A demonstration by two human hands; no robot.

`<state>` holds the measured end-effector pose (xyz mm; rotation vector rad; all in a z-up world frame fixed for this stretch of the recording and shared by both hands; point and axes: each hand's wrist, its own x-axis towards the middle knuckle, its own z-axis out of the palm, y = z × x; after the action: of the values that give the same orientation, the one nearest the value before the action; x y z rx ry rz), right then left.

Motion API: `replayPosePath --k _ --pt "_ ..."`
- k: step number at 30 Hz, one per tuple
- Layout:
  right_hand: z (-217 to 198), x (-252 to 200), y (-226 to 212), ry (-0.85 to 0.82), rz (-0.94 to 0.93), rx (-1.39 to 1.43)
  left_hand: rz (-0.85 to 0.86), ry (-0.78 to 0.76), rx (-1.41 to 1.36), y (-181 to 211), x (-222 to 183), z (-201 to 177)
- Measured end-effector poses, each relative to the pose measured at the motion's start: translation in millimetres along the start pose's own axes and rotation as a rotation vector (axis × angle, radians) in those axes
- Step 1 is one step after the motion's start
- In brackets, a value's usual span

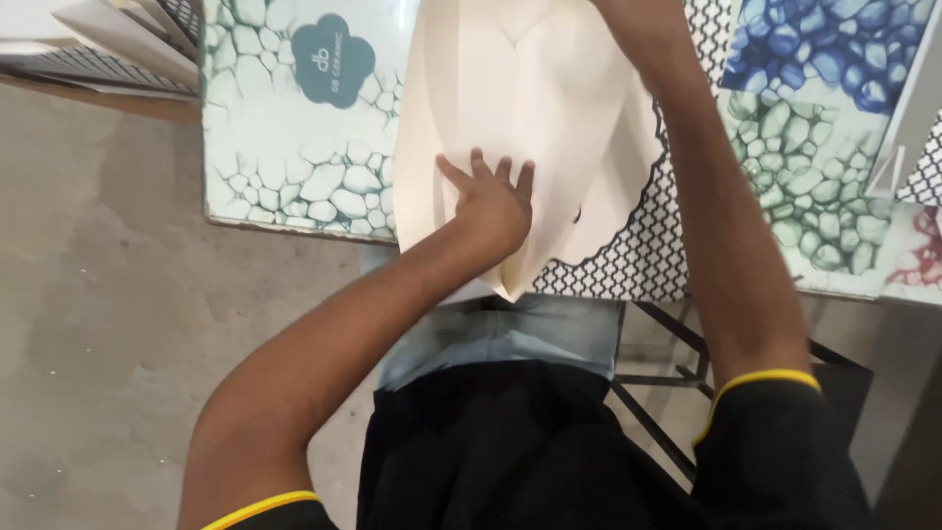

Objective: Folding a white paper bag with a printed design on a glass table.

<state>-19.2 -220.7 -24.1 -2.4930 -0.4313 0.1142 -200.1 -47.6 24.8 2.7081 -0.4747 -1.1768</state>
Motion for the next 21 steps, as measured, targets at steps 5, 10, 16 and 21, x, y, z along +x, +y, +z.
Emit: replayPosePath --k 5,10,16,21 --pt "16.6 -179.7 -30.4 0.351 0.209 0.857 -0.141 -0.073 0.147 12.8 9.7 -16.5" --pt "62.0 -277.9 -81.2 0.026 0.042 0.311 -0.102 -0.095 0.2 11.2 42.7 -23.2" --pt "81.1 -254.6 -112.6 0.179 -0.024 -0.023 0.16 0.43 -0.324 -30.4 -14.2 -28.9" --pt "99.6 -265.8 -99.2 0.215 0.056 0.112 0.084 1.227 -0.767 -19.6 -109.9 52.6"
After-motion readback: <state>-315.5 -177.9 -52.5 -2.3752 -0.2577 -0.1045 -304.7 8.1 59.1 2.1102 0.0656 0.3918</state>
